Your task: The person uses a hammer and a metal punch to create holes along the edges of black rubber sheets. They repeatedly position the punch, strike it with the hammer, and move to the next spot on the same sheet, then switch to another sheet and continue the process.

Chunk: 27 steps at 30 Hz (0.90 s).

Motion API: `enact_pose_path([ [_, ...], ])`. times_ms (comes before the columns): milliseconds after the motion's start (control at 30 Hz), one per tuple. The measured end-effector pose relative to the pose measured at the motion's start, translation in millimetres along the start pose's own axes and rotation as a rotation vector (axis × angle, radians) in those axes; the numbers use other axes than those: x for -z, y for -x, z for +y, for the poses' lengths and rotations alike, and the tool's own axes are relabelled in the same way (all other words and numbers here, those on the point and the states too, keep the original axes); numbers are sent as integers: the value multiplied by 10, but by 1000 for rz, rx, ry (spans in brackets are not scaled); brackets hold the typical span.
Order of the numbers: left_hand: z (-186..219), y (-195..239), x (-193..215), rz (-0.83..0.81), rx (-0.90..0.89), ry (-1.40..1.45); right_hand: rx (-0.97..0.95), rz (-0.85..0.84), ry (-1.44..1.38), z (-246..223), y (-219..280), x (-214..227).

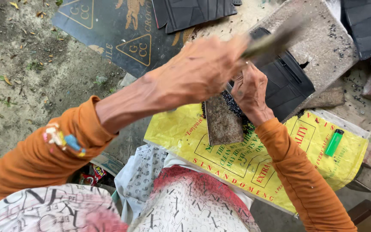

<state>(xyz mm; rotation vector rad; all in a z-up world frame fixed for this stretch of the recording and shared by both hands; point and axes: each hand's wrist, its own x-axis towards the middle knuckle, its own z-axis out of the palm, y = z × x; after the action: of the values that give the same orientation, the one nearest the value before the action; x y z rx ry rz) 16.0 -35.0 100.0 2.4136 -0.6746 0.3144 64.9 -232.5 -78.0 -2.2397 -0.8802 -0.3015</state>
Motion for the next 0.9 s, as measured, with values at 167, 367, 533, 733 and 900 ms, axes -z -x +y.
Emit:
enact_pose_path([
  [167,-117,140,-57,-305,351,55,6,-30,-72,-104,-6,95],
  [367,-174,251,98,-184,326,23,-268,-139,-360,-85,-168,158],
  [533,-237,344,134,-119,299,1,-295,-191,-573,-71,-162,237],
  [733,-265,427,145,-176,373,26,-254,-189,-574,-94,-157,228],
  [900,-234,439,147,-129,329,29,-268,-188,-563,-109,-165,216],
])
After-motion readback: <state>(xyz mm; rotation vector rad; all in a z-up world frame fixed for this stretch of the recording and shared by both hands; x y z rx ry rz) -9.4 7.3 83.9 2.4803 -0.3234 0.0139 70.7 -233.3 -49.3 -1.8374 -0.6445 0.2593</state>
